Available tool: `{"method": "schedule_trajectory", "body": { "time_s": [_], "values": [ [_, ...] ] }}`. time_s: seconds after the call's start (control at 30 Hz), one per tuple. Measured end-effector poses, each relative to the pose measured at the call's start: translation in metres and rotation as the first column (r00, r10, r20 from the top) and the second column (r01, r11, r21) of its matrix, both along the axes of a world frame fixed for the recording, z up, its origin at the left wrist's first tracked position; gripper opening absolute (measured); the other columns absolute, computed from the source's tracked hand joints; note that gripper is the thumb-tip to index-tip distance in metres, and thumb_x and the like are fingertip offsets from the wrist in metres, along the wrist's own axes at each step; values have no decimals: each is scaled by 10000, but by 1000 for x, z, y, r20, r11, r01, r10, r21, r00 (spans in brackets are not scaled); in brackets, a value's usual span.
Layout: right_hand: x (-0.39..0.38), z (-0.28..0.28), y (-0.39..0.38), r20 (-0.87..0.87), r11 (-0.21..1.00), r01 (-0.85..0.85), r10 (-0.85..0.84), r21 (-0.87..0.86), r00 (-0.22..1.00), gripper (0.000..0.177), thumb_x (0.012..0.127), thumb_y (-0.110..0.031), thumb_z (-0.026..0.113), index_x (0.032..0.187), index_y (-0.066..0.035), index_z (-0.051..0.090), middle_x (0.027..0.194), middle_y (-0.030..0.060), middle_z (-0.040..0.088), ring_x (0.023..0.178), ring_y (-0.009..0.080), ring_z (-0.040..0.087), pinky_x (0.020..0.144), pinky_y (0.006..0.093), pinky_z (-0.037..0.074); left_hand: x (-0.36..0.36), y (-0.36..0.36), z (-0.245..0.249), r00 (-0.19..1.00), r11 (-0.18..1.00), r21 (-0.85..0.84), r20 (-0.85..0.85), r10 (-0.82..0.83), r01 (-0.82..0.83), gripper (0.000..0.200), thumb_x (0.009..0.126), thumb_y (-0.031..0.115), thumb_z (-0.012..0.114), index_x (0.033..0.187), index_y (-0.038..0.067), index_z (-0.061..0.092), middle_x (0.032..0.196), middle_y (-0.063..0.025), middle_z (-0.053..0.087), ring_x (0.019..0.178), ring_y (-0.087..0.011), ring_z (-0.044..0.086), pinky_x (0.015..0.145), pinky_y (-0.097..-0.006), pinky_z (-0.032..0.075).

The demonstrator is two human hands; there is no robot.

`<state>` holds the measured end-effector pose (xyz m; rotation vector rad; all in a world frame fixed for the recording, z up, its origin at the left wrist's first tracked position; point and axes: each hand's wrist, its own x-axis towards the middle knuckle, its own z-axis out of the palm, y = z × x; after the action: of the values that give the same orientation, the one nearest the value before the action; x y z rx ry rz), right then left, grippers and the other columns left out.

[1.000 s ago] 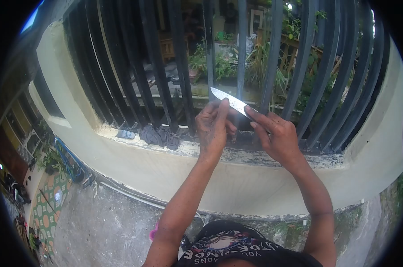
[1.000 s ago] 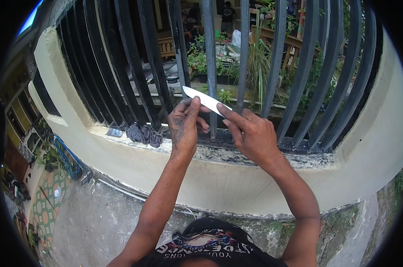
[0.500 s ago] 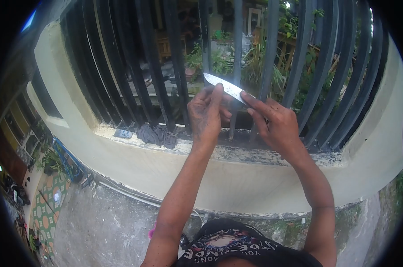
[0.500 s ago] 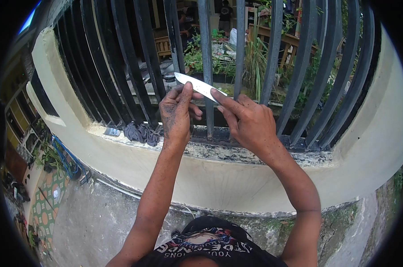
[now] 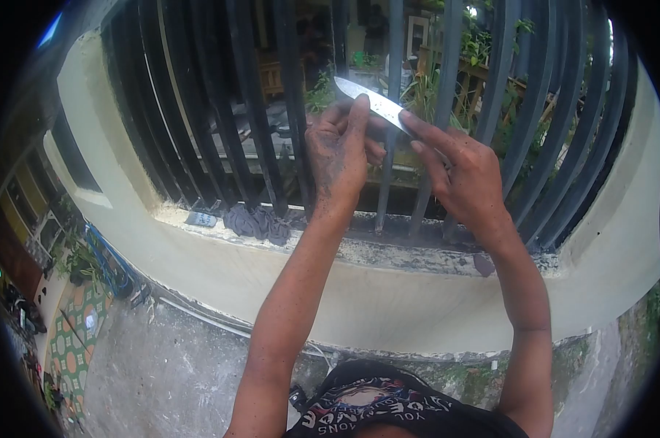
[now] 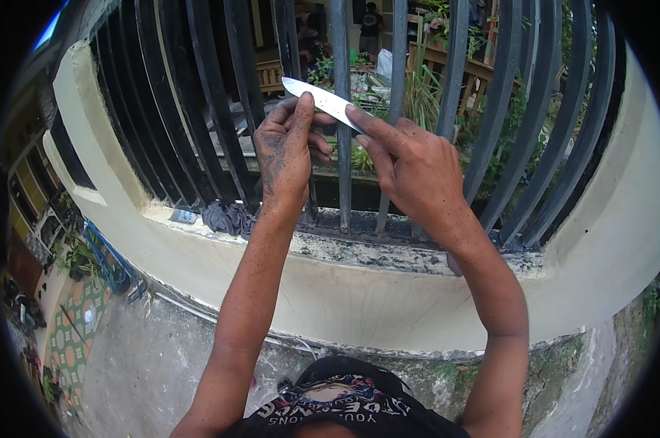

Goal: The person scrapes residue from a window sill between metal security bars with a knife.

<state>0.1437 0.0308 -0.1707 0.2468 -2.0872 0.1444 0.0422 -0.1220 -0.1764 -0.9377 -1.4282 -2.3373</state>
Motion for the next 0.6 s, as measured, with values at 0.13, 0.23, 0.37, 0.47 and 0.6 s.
{"method": "schedule_trajectory", "body": {
  "time_s": [0.13,0.23,0.37,0.47,0.6],
  "values": [
    [-4,13,1,-31,999,-10,9,-31,999,405,994,-230,685,1385,-334,665,904,118,763,688,210,707,613,390,560,-1,1,19,999,1000,4,-39,-14,14,353,1041,338,649,1129,-3,657,838,-89,750,553,-85,662,449,-208,526],
    [-6,21,1,-64,1000,-6,5,-18,998,393,998,-232,680,1379,-327,670,921,121,767,689,213,711,636,383,573,2,5,30,1000,999,32,-28,0,1,312,1045,321,632,1074,13,670,798,-60,736,509,-87,622,444,-222,488],
    [-11,35,2,-136,1000,-1,3,16,991,368,1010,-245,666,1371,-313,679,911,117,768,694,207,712,657,388,582,-1,6,48,997,1000,6,-73,0,0,342,1055,326,621,1158,0,637,869,-100,756,564,-100,675,461,-226,552],
    [-16,46,3,-149,1000,2,1,19,989,339,1027,-274,644,1362,-301,688,853,102,754,670,198,697,643,387,573,-8,8,58,991,999,43,-134,-6,12,311,1055,316,622,1141,19,648,869,-97,756,584,-99,682,483,-237,570],
    [-16,37,4,-154,996,69,-58,64,986,325,1041,-306,621,1358,-292,692,758,79,706,630,189,663,605,381,552,-7,5,49,996,1000,27,-93,4,-1,301,1051,328,626,1118,38,666,876,-90,756,592,-92,681,471,-229,561]
  ]
}}
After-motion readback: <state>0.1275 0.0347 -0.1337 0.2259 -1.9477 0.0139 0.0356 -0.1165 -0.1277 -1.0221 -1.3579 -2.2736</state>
